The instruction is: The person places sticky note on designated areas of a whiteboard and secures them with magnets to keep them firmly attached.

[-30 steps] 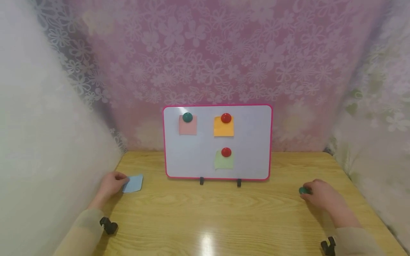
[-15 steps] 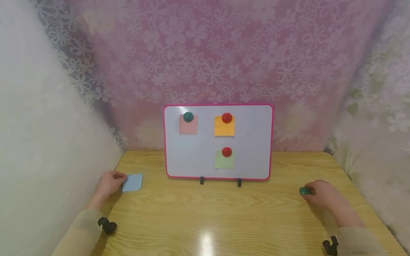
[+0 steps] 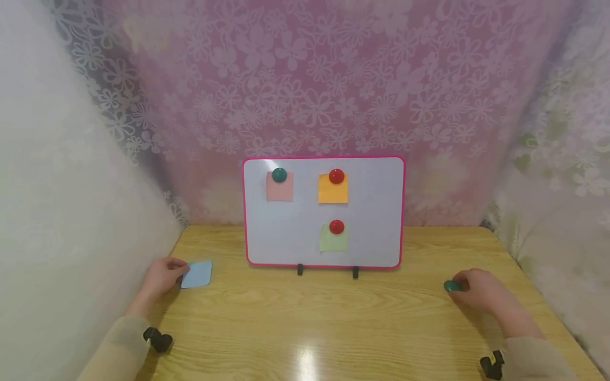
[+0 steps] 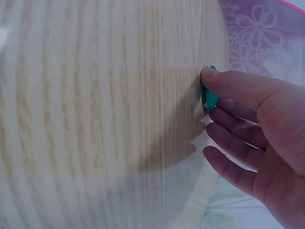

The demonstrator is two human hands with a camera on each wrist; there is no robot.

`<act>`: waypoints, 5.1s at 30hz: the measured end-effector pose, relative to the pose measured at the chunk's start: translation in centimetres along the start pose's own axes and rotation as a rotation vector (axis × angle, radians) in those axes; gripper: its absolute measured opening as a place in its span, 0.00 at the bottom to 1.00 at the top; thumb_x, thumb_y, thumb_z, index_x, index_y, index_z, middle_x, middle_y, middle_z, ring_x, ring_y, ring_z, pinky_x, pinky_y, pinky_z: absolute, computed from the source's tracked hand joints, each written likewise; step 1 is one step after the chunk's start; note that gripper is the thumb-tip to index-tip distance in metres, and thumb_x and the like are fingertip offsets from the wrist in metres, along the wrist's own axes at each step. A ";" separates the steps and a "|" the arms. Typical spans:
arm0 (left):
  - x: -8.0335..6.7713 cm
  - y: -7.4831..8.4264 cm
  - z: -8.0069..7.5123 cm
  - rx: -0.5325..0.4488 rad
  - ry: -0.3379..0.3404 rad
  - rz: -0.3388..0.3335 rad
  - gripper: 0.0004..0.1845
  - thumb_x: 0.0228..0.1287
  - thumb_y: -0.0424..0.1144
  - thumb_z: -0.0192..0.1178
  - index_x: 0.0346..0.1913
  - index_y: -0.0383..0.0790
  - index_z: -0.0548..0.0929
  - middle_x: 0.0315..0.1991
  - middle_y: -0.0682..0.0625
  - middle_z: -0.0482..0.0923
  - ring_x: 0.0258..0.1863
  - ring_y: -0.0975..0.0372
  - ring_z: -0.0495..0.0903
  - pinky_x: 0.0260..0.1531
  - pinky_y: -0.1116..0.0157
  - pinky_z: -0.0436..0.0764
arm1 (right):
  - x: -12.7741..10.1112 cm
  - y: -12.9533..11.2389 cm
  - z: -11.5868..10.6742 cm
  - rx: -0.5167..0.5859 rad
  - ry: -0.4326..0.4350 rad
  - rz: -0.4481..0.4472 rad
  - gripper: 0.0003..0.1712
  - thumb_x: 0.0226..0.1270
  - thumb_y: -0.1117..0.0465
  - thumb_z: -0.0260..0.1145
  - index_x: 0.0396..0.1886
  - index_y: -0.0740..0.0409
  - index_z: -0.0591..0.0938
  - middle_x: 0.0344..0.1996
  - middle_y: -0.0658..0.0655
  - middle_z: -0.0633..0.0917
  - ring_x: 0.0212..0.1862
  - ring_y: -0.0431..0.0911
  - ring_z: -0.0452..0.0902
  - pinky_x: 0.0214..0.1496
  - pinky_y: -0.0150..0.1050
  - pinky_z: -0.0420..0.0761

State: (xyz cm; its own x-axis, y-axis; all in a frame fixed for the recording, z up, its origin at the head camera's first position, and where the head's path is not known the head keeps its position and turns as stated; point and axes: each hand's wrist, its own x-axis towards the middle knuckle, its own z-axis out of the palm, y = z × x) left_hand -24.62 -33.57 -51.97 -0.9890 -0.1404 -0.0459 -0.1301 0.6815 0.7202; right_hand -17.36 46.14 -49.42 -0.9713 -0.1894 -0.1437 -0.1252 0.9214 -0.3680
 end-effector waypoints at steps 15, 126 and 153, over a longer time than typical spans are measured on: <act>-0.7 -0.5 0.4 -0.107 0.000 -0.042 0.17 0.76 0.38 0.67 0.54 0.24 0.85 0.45 0.35 0.87 0.37 0.54 0.89 0.35 0.64 0.82 | -0.5 -0.2 0.5 0.033 0.029 0.038 0.33 0.73 0.46 0.75 0.56 0.74 0.84 0.45 0.62 0.89 0.46 0.60 0.86 0.47 0.60 0.85; -4.4 13.3 13.6 -0.622 -0.249 0.174 0.09 0.72 0.31 0.70 0.49 0.27 0.88 0.41 0.43 0.89 0.36 0.59 0.88 0.47 0.49 0.89 | 7.2 -19.2 7.5 0.282 0.278 -0.462 0.18 0.63 0.60 0.83 0.52 0.54 0.90 0.46 0.46 0.89 0.47 0.52 0.87 0.48 0.49 0.88; -3.4 17.8 16.0 -0.629 -0.242 0.212 0.07 0.73 0.34 0.71 0.46 0.33 0.89 0.38 0.45 0.88 0.38 0.54 0.88 0.49 0.45 0.88 | 9.6 -25.2 7.3 0.360 0.290 -0.528 0.20 0.65 0.61 0.82 0.55 0.55 0.90 0.49 0.49 0.89 0.51 0.56 0.86 0.50 0.47 0.89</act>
State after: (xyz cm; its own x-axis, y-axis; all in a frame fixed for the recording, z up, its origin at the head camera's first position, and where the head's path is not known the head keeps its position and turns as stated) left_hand -24.65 -9.46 -50.08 -0.9859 0.1628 0.0400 0.0604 0.1219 0.9907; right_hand -22.03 18.67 -48.22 -0.8201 -0.4364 0.3702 -0.5689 0.5517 -0.6099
